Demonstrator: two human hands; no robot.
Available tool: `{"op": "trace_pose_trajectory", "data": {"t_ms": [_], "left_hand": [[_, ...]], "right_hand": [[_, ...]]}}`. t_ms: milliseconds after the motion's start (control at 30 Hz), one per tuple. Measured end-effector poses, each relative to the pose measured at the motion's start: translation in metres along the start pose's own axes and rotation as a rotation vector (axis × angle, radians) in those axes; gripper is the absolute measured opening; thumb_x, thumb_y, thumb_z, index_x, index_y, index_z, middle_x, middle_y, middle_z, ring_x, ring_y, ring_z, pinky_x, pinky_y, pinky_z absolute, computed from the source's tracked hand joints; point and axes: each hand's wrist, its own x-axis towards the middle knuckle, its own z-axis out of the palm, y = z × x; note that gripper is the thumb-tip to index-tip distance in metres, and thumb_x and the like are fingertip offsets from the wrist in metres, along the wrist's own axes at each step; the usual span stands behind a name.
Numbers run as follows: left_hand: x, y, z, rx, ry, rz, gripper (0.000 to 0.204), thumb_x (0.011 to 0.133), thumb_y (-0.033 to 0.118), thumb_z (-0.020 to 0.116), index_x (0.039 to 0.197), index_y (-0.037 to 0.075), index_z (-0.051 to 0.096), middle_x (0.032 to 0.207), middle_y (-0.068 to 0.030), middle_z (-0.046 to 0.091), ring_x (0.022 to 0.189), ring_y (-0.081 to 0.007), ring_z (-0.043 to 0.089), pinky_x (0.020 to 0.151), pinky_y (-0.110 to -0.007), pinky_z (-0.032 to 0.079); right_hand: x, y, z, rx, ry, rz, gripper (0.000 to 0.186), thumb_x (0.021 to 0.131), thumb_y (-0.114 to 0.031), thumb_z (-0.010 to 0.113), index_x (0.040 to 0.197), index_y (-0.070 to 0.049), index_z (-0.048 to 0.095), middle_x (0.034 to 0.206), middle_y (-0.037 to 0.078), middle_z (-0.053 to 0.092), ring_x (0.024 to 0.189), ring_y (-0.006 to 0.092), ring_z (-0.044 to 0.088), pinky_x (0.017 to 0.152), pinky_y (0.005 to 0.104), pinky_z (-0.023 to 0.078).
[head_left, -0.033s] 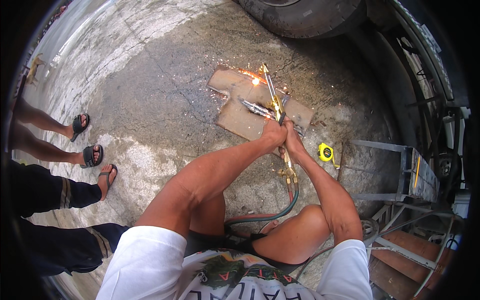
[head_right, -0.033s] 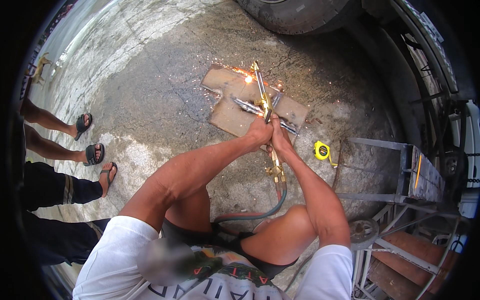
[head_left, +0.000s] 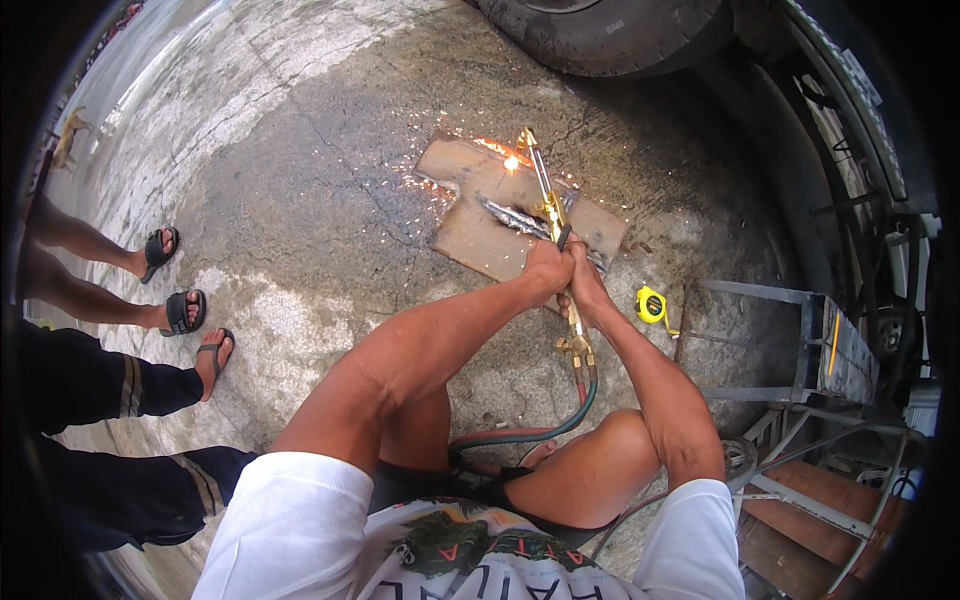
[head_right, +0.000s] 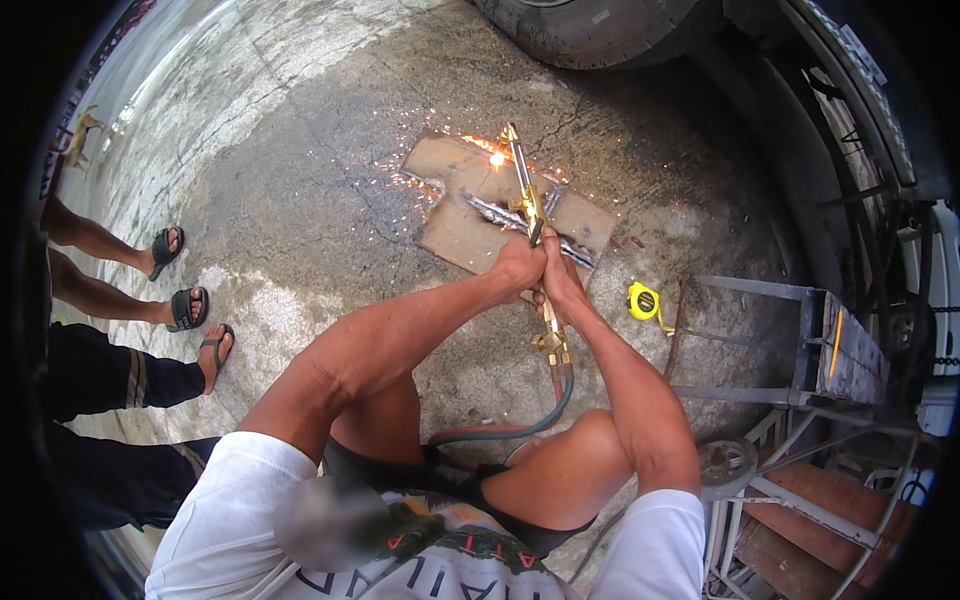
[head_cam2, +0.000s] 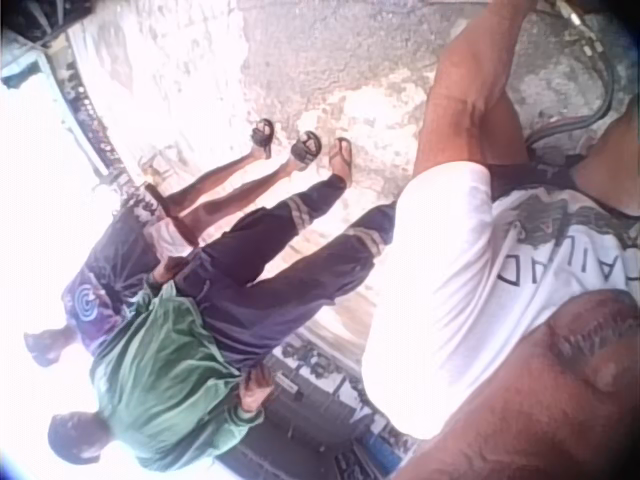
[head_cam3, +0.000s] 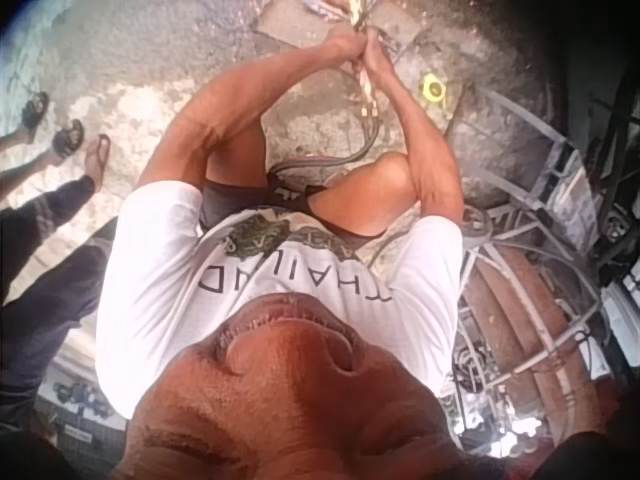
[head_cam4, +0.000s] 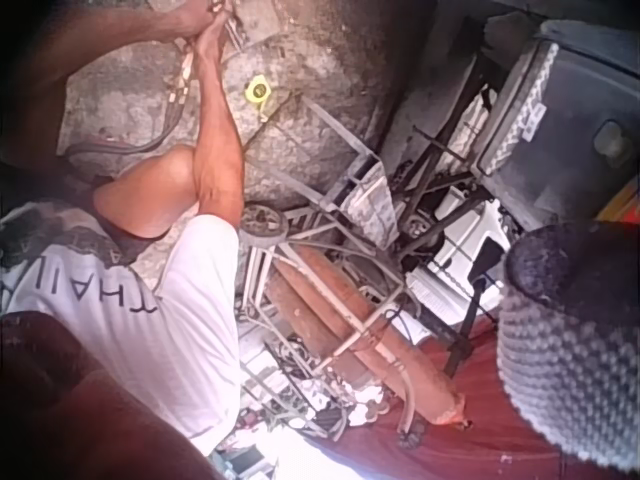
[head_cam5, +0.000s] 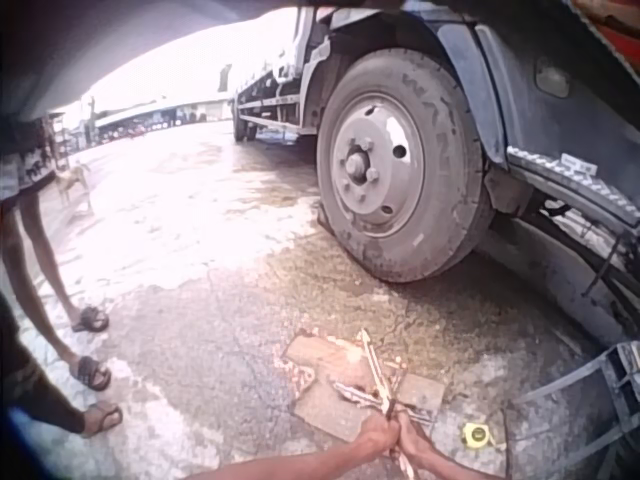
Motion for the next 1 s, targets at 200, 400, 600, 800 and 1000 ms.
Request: {"op": "trace_pose_trajectory", "data": {"t_ms": [200, 400, 600, 800, 1000], "left_hand": [[0.018, -0.005, 0.001, 0.002, -0.011, 0.027, 0.046, 0.099, 0.033, 0.055, 0.096, -0.012, 0.065, 0.086, -0.0193, 0.068, 0.066, -0.0238, 0.066, 0.052, -0.041, 0.054], [0.019, -0.007, 0.001, -0.032, -0.01, 0.025, 0.045, 0.099, 0.032, 0.055, 0.096, -0.012, 0.064, 0.085, -0.0191, 0.068, 0.065, -0.0236, 0.065, 0.052, -0.041, 0.054], [0.01, 0.002, -0.001, -0.004, -0.018, -0.018, 0.043, 0.098, 0.029, 0.056, 0.103, -0.013, 0.065, 0.096, -0.0244, 0.07, 0.082, -0.031, 0.07, 0.066, -0.043, 0.057], [0.01, 0.0, -0.002, 0.01, 0.007, 0.02, 0.046, 0.1, 0.033, 0.055, 0.095, -0.012, 0.066, 0.087, -0.0188, 0.069, 0.069, -0.024, 0.067, 0.056, -0.04, 0.055], [0.004, 0.005, -0.002, 0.006, 0.003, 0.003, 0.046, 0.099, 0.033, 0.055, 0.095, -0.012, 0.066, 0.088, -0.0193, 0.069, 0.07, -0.0241, 0.068, 0.057, -0.04, 0.056]], "right_hand": [[0.009, -0.005, -0.002, -0.006, -0.008, -0.025, 0.061, 0.097, -0.073, 0.03, 0.095, -0.014, 0.046, 0.064, 0.003, 0.045, 0.043, 0.0153, 0.042, 0.037, 0.0342, 0.037], [0.009, -0.005, -0.001, 0.001, -0.003, 0.001, 0.061, 0.098, -0.073, 0.03, 0.093, -0.014, 0.046, 0.064, 0.002, 0.046, 0.043, 0.0152, 0.043, 0.037, 0.0339, 0.038], [0.01, -0.004, -0.003, -0.004, -0.003, 0.01, 0.061, 0.098, -0.073, 0.03, 0.093, -0.014, 0.046, 0.064, 0.002, 0.045, 0.042, 0.0148, 0.043, 0.036, 0.0335, 0.039], [0.003, -0.01, 0.003, -0.035, 0.031, -0.015, 0.073, 0.096, -0.076, 0.026, 0.084, -0.009, 0.051, 0.059, 0.001, 0.044, 0.044, 0.0134, 0.041, 0.04, 0.0348, 0.039], [0.001, -0.009, 0.001, -0.032, 0.029, -0.01, 0.074, 0.096, -0.076, 0.026, 0.085, -0.008, 0.052, 0.061, 0.002, 0.046, 0.044, 0.0135, 0.041, 0.04, 0.0348, 0.039]]}}
